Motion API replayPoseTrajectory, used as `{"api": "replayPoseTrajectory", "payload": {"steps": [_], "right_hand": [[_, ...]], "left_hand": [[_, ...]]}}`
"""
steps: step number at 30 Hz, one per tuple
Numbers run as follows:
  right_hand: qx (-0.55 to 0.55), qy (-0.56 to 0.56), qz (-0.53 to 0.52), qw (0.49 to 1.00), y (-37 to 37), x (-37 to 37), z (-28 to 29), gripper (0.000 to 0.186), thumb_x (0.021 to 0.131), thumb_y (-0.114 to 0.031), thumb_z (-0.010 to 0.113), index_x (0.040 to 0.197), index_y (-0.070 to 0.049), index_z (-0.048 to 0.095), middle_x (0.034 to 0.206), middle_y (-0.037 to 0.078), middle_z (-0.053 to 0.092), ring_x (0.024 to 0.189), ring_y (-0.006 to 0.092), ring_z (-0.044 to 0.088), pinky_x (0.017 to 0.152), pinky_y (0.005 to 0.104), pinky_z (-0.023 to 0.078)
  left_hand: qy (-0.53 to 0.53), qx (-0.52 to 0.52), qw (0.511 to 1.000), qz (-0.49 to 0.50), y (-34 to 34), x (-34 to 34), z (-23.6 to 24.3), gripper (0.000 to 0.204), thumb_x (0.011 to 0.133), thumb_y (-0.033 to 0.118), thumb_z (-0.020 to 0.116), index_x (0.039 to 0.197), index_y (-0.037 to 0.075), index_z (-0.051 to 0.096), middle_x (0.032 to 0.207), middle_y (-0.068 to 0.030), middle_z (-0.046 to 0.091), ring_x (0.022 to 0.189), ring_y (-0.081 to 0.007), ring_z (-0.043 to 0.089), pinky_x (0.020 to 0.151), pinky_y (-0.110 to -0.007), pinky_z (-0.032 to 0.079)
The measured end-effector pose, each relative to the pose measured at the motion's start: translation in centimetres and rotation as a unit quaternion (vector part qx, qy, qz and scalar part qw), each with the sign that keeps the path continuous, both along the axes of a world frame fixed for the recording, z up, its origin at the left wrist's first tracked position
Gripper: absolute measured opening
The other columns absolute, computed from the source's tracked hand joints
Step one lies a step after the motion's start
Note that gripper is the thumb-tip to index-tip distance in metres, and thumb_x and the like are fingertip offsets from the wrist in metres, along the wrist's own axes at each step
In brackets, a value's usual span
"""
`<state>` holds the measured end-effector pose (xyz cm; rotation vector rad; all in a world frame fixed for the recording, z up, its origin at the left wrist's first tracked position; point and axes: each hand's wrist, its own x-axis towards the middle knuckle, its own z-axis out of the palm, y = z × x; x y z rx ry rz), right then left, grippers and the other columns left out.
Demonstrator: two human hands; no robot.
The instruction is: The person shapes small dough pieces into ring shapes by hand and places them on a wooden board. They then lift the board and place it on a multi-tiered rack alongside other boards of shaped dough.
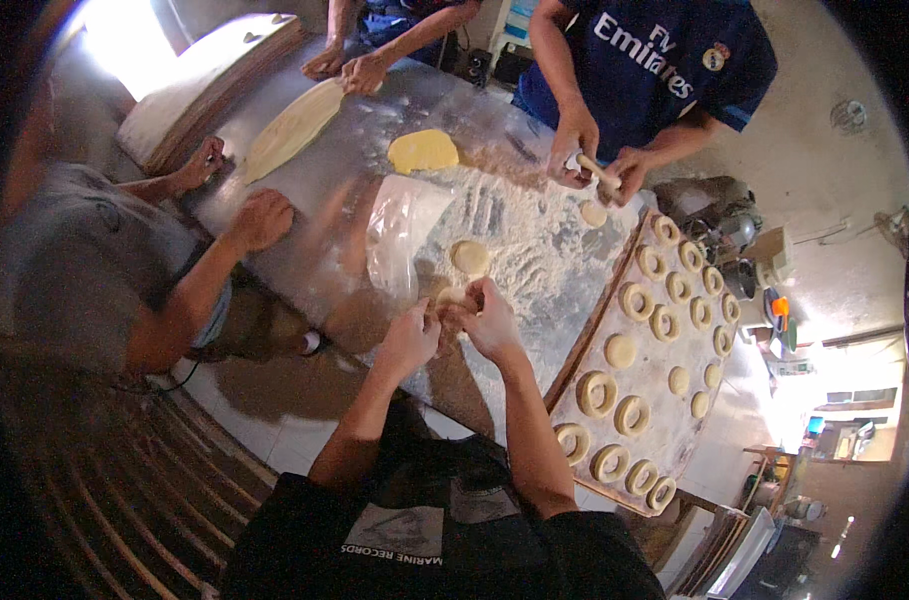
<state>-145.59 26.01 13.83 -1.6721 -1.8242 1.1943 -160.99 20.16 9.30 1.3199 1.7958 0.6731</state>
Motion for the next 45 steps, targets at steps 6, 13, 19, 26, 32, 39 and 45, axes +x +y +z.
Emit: {"api": "replayPoseTrajectory", "payload": {"steps": [6, 13, 19, 26, 32, 39, 45], "right_hand": [[-0.044, 0.302, -0.039, 0.952, -1.5, 1.9, 4.7, 0.036, 0.081, -0.001, 0.068, 0.11, -0.005, 0.046, 0.09, 0.007, 0.06, 0.079, 0.0132, 0.057, 0.073, 0.029, 0.049], [0.123, 0.14, -0.074, 0.98, -1.0, 1.1, 6.3, 0.051, 0.082, -0.001, 0.068, 0.124, -0.006, 0.041, 0.106, 0.011, 0.058, 0.088, 0.0173, 0.059, 0.075, 0.0301, 0.051], [0.033, 0.399, -0.048, 0.915, 0.3, -0.8, 5.3, 0.064, 0.082, -0.005, 0.067, 0.139, -0.005, 0.036, 0.113, 0.01, 0.056, 0.102, 0.0204, 0.057, 0.086, 0.0333, 0.05], [-0.08, 0.535, -0.059, 0.839, -1.0, -0.1, 5.8, 0.053, 0.092, -0.032, 0.059, 0.136, -0.008, 0.042, 0.087, 0.002, 0.06, 0.084, 0.0143, 0.06, 0.074, 0.0298, 0.051], [0.231, 0.205, -0.005, 0.951, -1.0, -1.6, 6.7, 0.057, 0.097, -0.045, 0.043, 0.139, -0.008, 0.033, 0.077, 0.007, 0.061, 0.07, 0.0112, 0.058, 0.063, 0.0264, 0.045], [0.098, 0.288, 0.023, 0.952, -1.8, -0.1, 9.0, 0.055, 0.098, -0.04, 0.045, 0.138, -0.004, 0.032, 0.059, 0.001, 0.049, 0.057, 0.0089, 0.044, 0.056, 0.0241, 0.035], [0.111, 0.343, -0.029, 0.932, -3.5, 3.0, 8.7, 0.038, 0.099, -0.034, 0.045, 0.126, -0.009, 0.037, 0.062, 0.008, 0.054, 0.056, 0.0164, 0.053, 0.054, 0.0271, 0.041]], "left_hand": [[-0.166, 0.082, 0.977, -0.104, 2.1, -0.9, 8.6, 0.043, 0.086, 0.035, 0.071, 0.113, 0.002, 0.065, 0.1, -0.0141, 0.069, 0.085, -0.0177, 0.066, 0.078, -0.031, 0.051], [-0.113, 0.165, 0.969, -0.149, 3.3, -0.8, 12.4, 0.029, 0.078, 0.014, 0.076, 0.099, -0.001, 0.064, 0.085, -0.0097, 0.067, 0.072, -0.0205, 0.065, 0.067, -0.033, 0.051], [-0.042, 0.308, 0.95, -0.024, 4.4, 0.7, 9.4, 0.036, 0.077, -0.008, 0.059, 0.111, -0.002, 0.051, 0.096, -0.0176, 0.056, 0.102, -0.0385, 0.053, 0.088, -0.043, 0.045], [-0.518, 0.335, 0.782, -0.084, 4.2, -0.2, 7.6, 0.025, 0.092, 0.007, 0.059, 0.114, 0.001, 0.047, 0.103, -0.0101, 0.058, 0.091, -0.0188, 0.06, 0.085, -0.034, 0.05], [-0.396, 0.243, 0.885, -0.041, 3.6, 0.6, 6.2, 0.023, 0.098, 0.02, 0.051, 0.112, 0.002, 0.048, 0.096, -0.0048, 0.055, 0.079, -0.0147, 0.054, 0.073, -0.028, 0.046], [-0.341, 0.249, 0.907, 0.011, 4.2, 2.5, 6.8, 0.019, 0.102, 0.018, 0.042, 0.102, 0.002, 0.052, 0.085, -0.0061, 0.055, 0.075, -0.0122, 0.052, 0.066, -0.028, 0.042], [-0.257, 0.252, 0.928, -0.092, 3.8, 6.1, 9.4, 0.023, 0.103, 0.018, 0.037, 0.098, 0.001, 0.051, 0.088, -0.0095, 0.056, 0.068, -0.0145, 0.05, 0.065, -0.03, 0.044]]}}
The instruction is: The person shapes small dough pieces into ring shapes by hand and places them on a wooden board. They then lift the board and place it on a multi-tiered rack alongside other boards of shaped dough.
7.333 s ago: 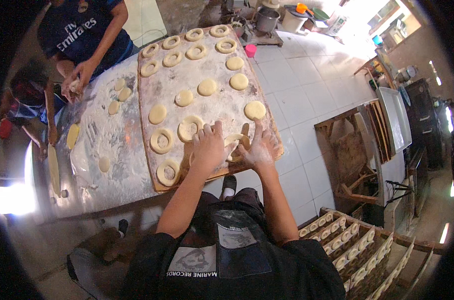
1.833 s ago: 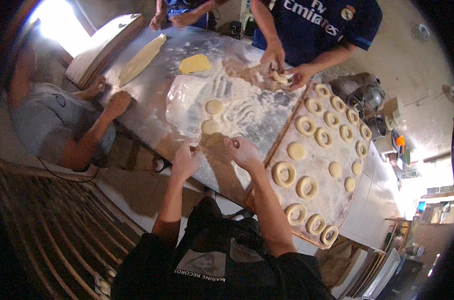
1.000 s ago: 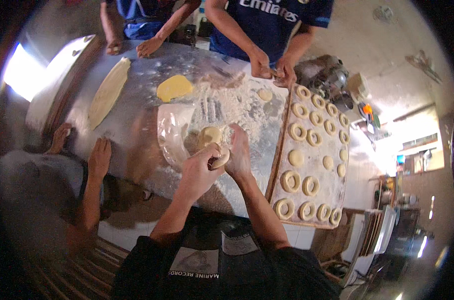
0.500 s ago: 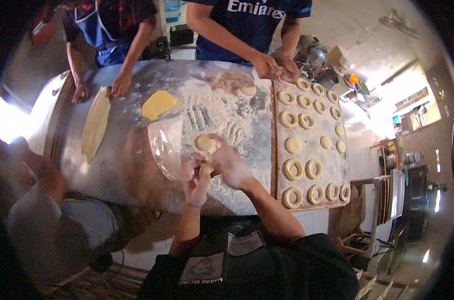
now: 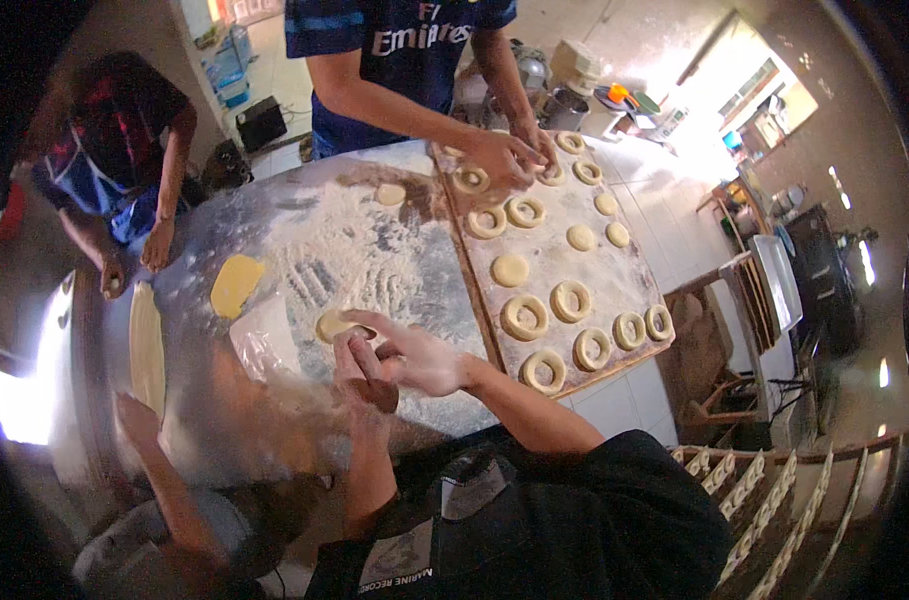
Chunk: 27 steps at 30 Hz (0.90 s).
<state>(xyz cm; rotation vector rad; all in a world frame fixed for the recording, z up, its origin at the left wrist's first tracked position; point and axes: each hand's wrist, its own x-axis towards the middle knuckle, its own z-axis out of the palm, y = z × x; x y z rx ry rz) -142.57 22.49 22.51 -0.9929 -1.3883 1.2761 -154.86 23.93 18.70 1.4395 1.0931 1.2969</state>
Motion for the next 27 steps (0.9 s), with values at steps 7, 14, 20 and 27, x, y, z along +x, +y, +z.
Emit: {"api": "replayPoseTrajectory", "payload": {"steps": [7, 14, 20, 27], "right_hand": [[0.135, -0.045, -0.124, 0.982, -2.6, 6.6, -2.4, 0.042, 0.095, -0.032, 0.05, 0.129, -0.012, 0.034, 0.096, 0.015, 0.061, 0.065, 0.0276, 0.063, 0.061, 0.0336, 0.052], [0.07, 0.076, -0.116, 0.988, -6.7, 15.5, -1.6, 0.036, 0.099, -0.036, 0.041, 0.123, -0.01, 0.04, 0.108, 0.011, 0.055, 0.079, 0.0225, 0.063, 0.063, 0.033, 0.053], [-0.023, -0.151, -0.208, 0.966, -9.6, 23.6, -1.5, 0.035, 0.099, -0.041, 0.044, 0.123, -0.015, 0.043, 0.084, 0.009, 0.06, 0.068, 0.0234, 0.064, 0.063, 0.0299, 0.054], [-0.018, -0.065, -0.273, 0.96, -13.2, 32.5, -3.7, 0.043, 0.1, -0.046, 0.041, 0.131, -0.016, 0.042, 0.069, 0.003, 0.053, 0.057, 0.0124, 0.052, 0.05, 0.0234, 0.04]], "left_hand": [[0.13, -0.046, 0.989, -0.058, -0.9, 7.2, 2.0, 0.031, 0.103, 0.028, 0.035, 0.104, 0.003, 0.053, 0.086, -0.0198, 0.065, 0.08, -0.0325, 0.067, 0.07, -0.039, 0.05], [0.182, -0.022, 0.973, -0.139, -3.1, 15.8, 1.6, 0.03, 0.102, 0.028, 0.035, 0.109, 0.005, 0.052, 0.093, -0.0207, 0.066, 0.085, -0.0388, 0.066, 0.072, -0.044, 0.05], [0.182, -0.053, 0.962, -0.198, -5.8, 24.6, 1.4, 0.028, 0.103, 0.027, 0.034, 0.113, 0.005, 0.047, 0.084, -0.021, 0.063, 0.084, -0.0456, 0.063, 0.069, -0.045, 0.049], [0.237, 0.053, 0.945, -0.22, -9.4, 32.4, 1.0, 0.02, 0.101, 0.026, 0.041, 0.109, 0.008, 0.046, 0.078, -0.0261, 0.062, 0.078, -0.0465, 0.063, 0.057, -0.053, 0.046]]}}
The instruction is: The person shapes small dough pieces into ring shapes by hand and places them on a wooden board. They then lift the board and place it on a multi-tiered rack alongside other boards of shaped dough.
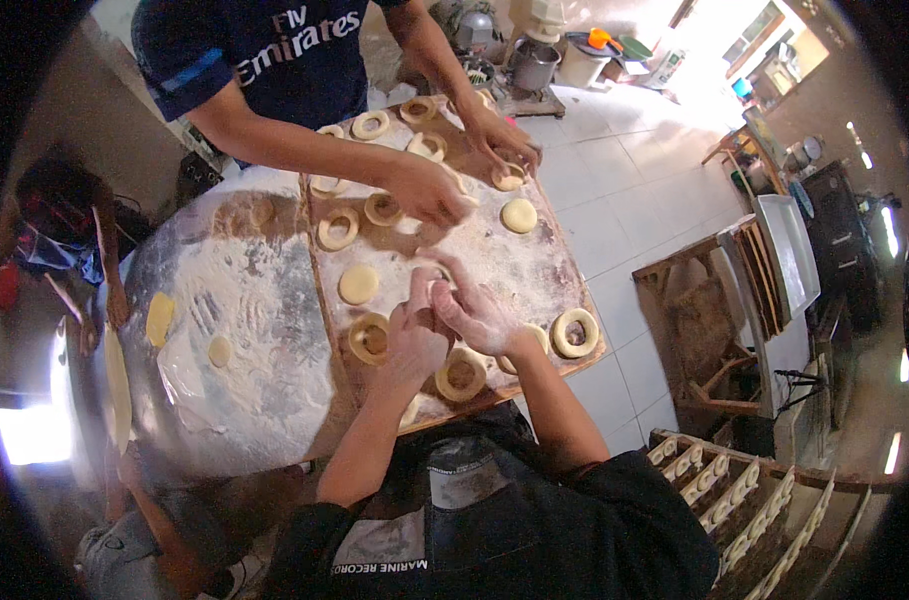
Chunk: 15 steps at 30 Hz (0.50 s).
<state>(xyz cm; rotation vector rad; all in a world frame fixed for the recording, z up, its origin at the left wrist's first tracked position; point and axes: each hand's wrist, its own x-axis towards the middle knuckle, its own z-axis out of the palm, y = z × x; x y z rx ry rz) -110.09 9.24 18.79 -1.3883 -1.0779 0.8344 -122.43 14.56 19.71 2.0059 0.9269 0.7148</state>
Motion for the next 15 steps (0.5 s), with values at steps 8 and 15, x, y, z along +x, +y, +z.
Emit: {"api": "replayPoseTrajectory", "payload": {"steps": [8, 15], "right_hand": [[-0.136, 0.29, -0.001, 0.947, -2.4, 7.3, 3.0, 0.041, 0.1, -0.044, 0.047, 0.129, -0.015, 0.043, 0.061, -0.003, 0.041, 0.049, 0.0061, 0.043, 0.041, 0.0233, 0.031], [-0.148, -0.345, -0.244, 0.894, -1.5, 11.1, -6.7, 0.076, 0.086, -0.046, 0.062, 0.143, -0.01, 0.027, 0.107, 0.032, 0.06, 0.1, 0.0488, 0.059, 0.085, 0.0536, 0.046]], "left_hand": [[0.01, -0.185, 0.983, 0.011, 1.6, 6.6, -0.1, 0.044, 0.103, 0.04, 0.032, 0.112, 0.001, 0.05, 0.103, -0.0247, 0.064, 0.104, -0.0452, 0.058, 0.089, -0.048, 0.044], [0.357, 0.011, 0.932, 0.063, 3.3, 10.2, -3.1, 0.075, 0.091, 0.054, 0.051, 0.144, 0.005, 0.033, 0.141, -0.0299, 0.036, 0.132, -0.0431, 0.034, 0.105, -0.058, 0.023]]}}
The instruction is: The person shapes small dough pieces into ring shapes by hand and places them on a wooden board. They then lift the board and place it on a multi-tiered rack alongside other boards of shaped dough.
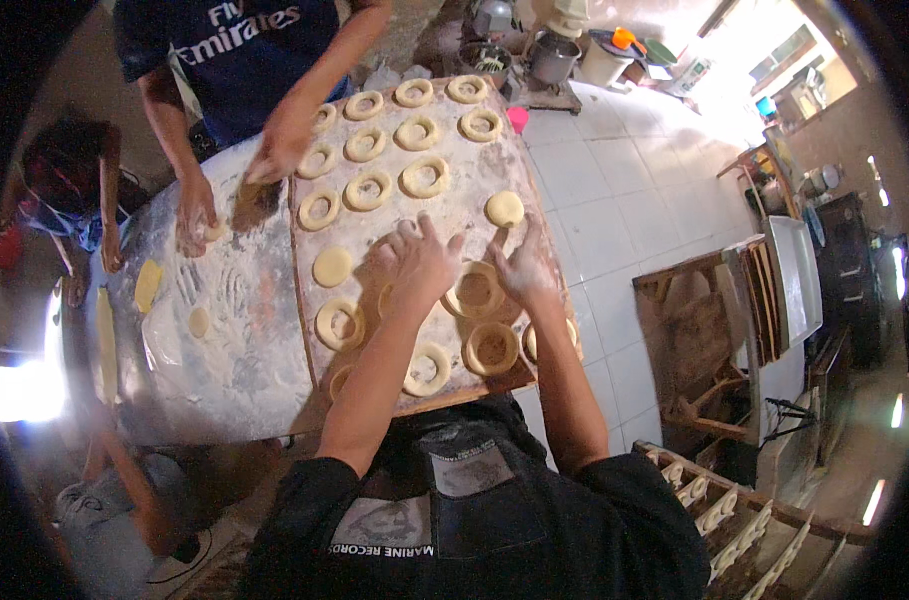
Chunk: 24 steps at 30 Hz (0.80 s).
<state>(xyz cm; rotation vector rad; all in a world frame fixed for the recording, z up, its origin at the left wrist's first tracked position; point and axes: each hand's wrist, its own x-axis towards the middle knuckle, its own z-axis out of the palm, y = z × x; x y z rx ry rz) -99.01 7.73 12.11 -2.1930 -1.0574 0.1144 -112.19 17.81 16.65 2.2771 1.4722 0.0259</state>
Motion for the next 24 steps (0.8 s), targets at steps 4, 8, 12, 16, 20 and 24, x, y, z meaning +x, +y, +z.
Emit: {"api": "replayPoseTrajectory", "payload": {"steps": [4, 8, 12, 16, 20, 24], "right_hand": [[-0.194, 0.033, 0.06, 0.979, -1.0, -1.1, 2.9, 0.08, 0.081, -0.042, 0.068, 0.143, -0.01, 0.028, 0.113, 0.032, 0.057, 0.101, 0.046, 0.059, 0.083, 0.0532, 0.048], [-0.226, 0.01, 0.06, 0.972, -0.7, -1.6, 2.0, 0.077, 0.083, -0.045, 0.065, 0.142, -0.008, 0.033, 0.116, 0.03, 0.056, 0.105, 0.0451, 0.058, 0.086, 0.0531, 0.048], [-0.181, 0.12, -0.021, 0.976, 1.7, 3.6, 0.8, 0.071, 0.084, -0.048, 0.06, 0.138, -0.005, 0.041, 0.123, 0.031, 0.054, 0.116, 0.0436, 0.053, 0.093, 0.0495, 0.046], [-0.151, -0.045, -0.026, 0.987, 5.1, 5.2, -0.6, 0.055, 0.085, -0.041, 0.061, 0.122, -0.001, 0.05, 0.112, 0.029, 0.058, 0.105, 0.0419, 0.059, 0.088, 0.0476, 0.048], [-0.156, 0.009, 0.095, 0.983, 9.3, 4.2, 0.7, 0.034, 0.084, -0.03, 0.061, 0.1, 0.0, 0.06, 0.094, 0.025, 0.064, 0.094, 0.0423, 0.061, 0.086, 0.0431, 0.048], [-0.03, 0.162, 0.213, 0.963, 12.2, -5.9, 6.7, 0.037, 0.083, -0.011, 0.065, 0.118, -0.005, 0.052, 0.095, 0.019, 0.066, 0.09, 0.0292, 0.064, 0.081, 0.0361, 0.051]], "left_hand": [[0.035, 0.012, 0.995, -0.096, -1.1, -1.9, 0.1, 0.08, 0.083, 0.051, 0.065, 0.141, 0.005, 0.033, 0.134, -0.0266, 0.039, 0.125, -0.0451, 0.039, 0.103, -0.06, 0.026], [0.077, 0.012, 0.989, -0.123, -2.3, -2.1, -0.8, 0.08, 0.083, 0.051, 0.064, 0.143, 0.008, 0.032, 0.133, -0.0272, 0.042, 0.125, -0.0437, 0.04, 0.103, -0.061, 0.028], [-0.023, 0.104, 0.994, 0.016, 0.4, -5.5, -2.3, 0.071, 0.087, 0.046, 0.061, 0.139, 0.005, 0.037, 0.133, -0.027, 0.044, 0.125, -0.0423, 0.042, 0.103, -0.059, 0.03], [0.062, 0.086, 0.993, 0.049, 5.0, -11.2, -1.8, 0.057, 0.093, 0.038, 0.055, 0.134, 0.001, 0.045, 0.126, -0.024, 0.053, 0.124, -0.0404, 0.044, 0.104, -0.053, 0.032], [0.055, 0.044, 0.997, -0.037, 6.6, -14.3, -0.4, 0.052, 0.091, 0.037, 0.058, 0.127, 0.0, 0.051, 0.11, -0.0215, 0.062, 0.11, -0.0367, 0.055, 0.097, -0.05, 0.04], [-0.186, 0.035, 0.979, -0.079, 9.0, -17.7, -5.0, 0.038, 0.087, 0.024, 0.065, 0.116, 0.003, 0.051, 0.106, -0.0254, 0.062, 0.103, -0.0417, 0.059, 0.089, -0.05, 0.045]]}}
